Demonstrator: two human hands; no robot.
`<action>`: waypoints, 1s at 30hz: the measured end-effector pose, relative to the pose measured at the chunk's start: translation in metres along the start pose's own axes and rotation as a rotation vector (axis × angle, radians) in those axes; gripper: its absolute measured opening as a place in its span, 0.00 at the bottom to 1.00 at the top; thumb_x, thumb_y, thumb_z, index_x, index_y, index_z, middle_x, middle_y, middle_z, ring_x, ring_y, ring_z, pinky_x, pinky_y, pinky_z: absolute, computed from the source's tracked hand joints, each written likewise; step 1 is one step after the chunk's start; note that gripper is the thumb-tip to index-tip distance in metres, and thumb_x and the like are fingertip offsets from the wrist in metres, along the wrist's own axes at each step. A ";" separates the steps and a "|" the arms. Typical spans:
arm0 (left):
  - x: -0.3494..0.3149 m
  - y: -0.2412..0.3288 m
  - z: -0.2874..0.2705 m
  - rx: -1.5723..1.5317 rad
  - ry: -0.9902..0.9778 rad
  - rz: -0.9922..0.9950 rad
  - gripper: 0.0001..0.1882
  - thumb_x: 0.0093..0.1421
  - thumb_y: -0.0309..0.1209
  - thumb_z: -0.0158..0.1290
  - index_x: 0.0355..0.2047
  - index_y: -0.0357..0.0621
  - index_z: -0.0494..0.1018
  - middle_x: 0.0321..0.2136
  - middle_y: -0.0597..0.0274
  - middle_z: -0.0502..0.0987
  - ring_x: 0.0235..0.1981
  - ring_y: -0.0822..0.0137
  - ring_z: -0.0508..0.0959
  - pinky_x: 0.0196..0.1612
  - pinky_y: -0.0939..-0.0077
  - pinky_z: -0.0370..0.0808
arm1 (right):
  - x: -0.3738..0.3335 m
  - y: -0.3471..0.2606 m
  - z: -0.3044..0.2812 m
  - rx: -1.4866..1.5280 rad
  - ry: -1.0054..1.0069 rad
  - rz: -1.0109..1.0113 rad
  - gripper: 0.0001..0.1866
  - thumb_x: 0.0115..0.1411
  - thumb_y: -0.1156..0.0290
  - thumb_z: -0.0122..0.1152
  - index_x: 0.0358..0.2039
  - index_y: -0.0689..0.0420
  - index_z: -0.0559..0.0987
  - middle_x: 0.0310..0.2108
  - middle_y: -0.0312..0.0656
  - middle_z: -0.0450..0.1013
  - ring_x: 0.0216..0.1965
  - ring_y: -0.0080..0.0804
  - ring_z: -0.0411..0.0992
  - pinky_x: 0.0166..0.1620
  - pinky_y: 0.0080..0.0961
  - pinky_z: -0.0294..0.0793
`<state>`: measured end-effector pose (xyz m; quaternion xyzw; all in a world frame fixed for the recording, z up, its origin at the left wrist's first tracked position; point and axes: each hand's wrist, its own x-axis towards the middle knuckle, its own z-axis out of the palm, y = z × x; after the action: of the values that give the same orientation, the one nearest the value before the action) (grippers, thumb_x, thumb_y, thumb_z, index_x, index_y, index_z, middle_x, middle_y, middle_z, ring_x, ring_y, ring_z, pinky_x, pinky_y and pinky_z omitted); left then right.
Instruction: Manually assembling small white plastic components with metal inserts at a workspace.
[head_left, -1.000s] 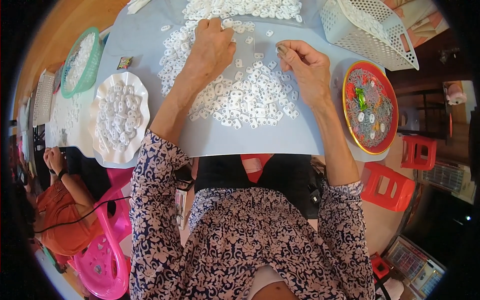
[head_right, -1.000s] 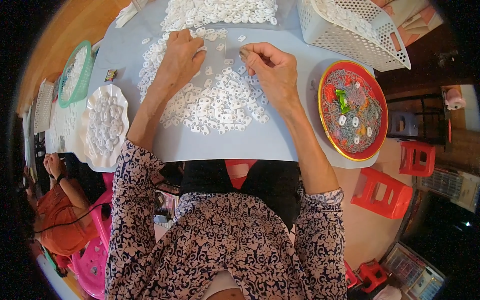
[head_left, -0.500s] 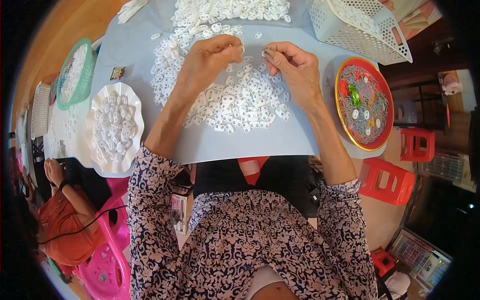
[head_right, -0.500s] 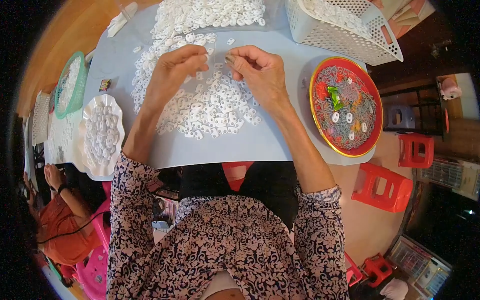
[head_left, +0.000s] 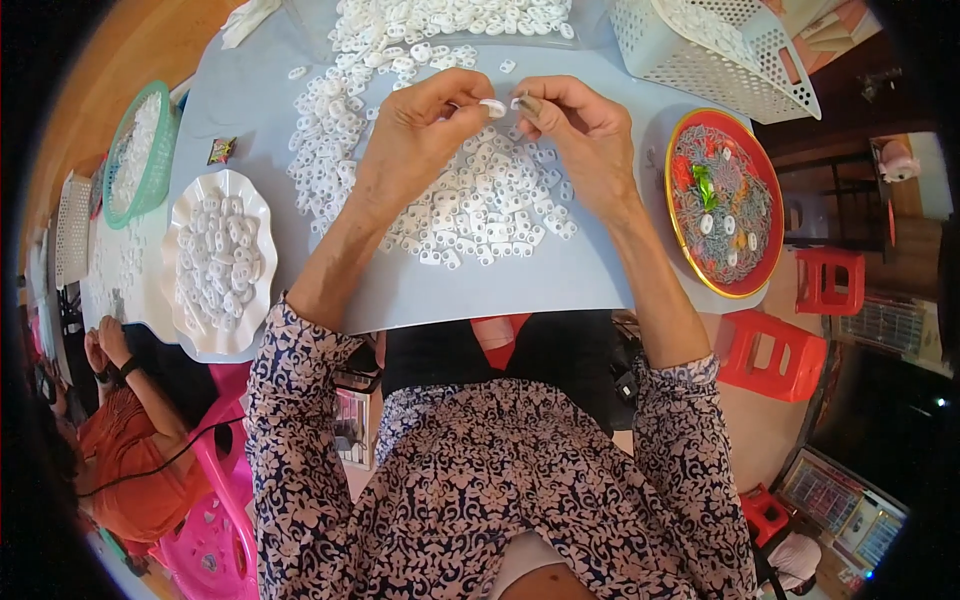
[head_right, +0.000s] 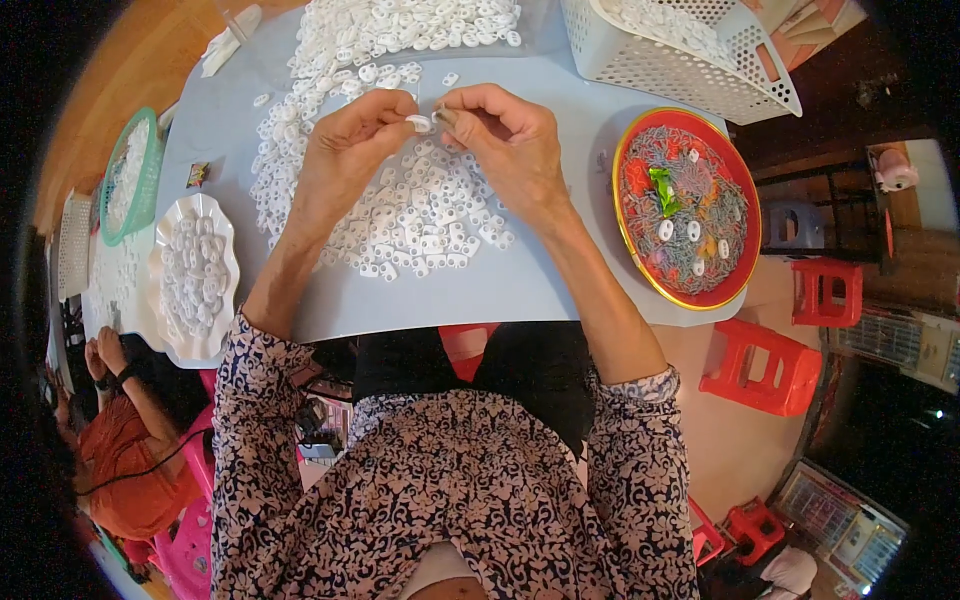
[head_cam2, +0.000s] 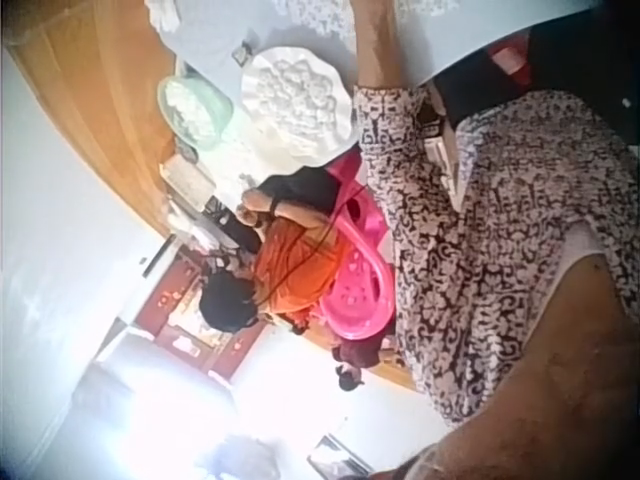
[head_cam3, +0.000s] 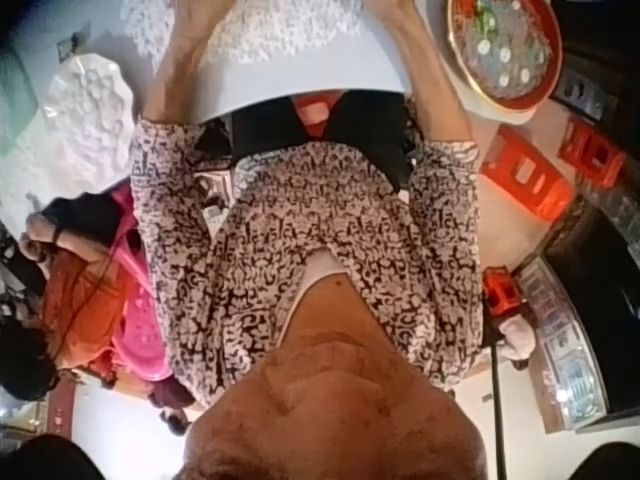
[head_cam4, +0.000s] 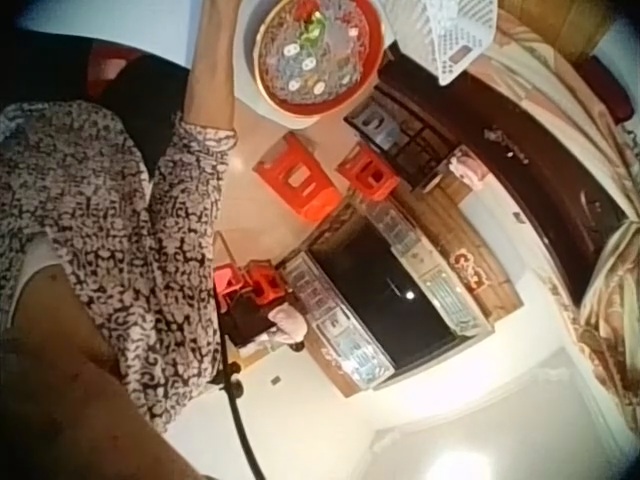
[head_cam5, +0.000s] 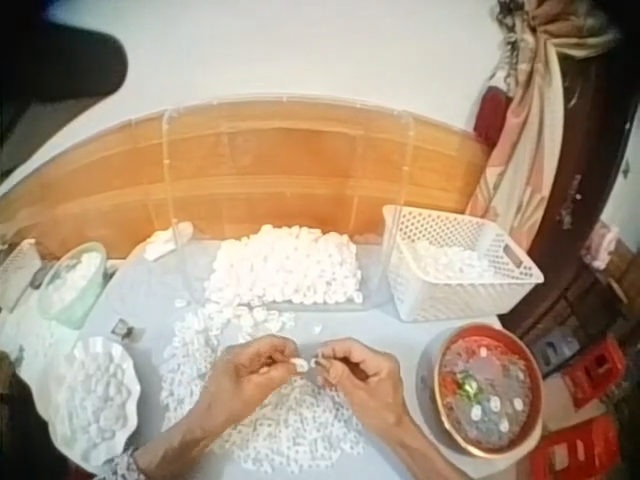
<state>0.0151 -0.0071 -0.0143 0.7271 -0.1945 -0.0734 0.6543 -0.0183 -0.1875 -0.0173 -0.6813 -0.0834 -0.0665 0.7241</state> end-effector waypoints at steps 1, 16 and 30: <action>-0.001 -0.001 0.003 -0.033 0.020 0.023 0.06 0.57 0.26 0.53 0.34 0.37 0.75 0.25 0.70 0.74 0.26 0.81 0.70 0.31 0.88 0.66 | 0.000 0.000 0.001 0.000 0.000 0.001 0.09 0.60 0.73 0.57 0.38 0.64 0.78 0.27 0.34 0.74 0.29 0.17 0.69 0.35 0.14 0.70; 0.001 -0.004 -0.004 -0.308 0.068 -0.114 0.08 0.56 0.29 0.54 0.35 0.40 0.77 0.26 0.69 0.75 0.28 0.77 0.71 0.35 0.84 0.68 | -0.002 0.003 0.007 -0.020 -0.011 0.016 0.07 0.58 0.78 0.57 0.37 0.65 0.77 0.26 0.37 0.74 0.25 0.18 0.71 0.30 0.14 0.73; 0.004 -0.008 -0.005 -0.290 -0.036 -0.047 0.05 0.58 0.28 0.53 0.31 0.38 0.75 0.26 0.70 0.74 0.28 0.79 0.71 0.35 0.85 0.69 | -0.002 0.002 0.007 -0.028 -0.114 0.000 0.11 0.56 0.82 0.55 0.41 0.64 0.73 0.27 0.37 0.73 0.24 0.17 0.70 0.30 0.14 0.71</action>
<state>0.0221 -0.0035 -0.0204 0.6276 -0.1765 -0.1288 0.7472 -0.0199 -0.1799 -0.0197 -0.6941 -0.1237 -0.0289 0.7086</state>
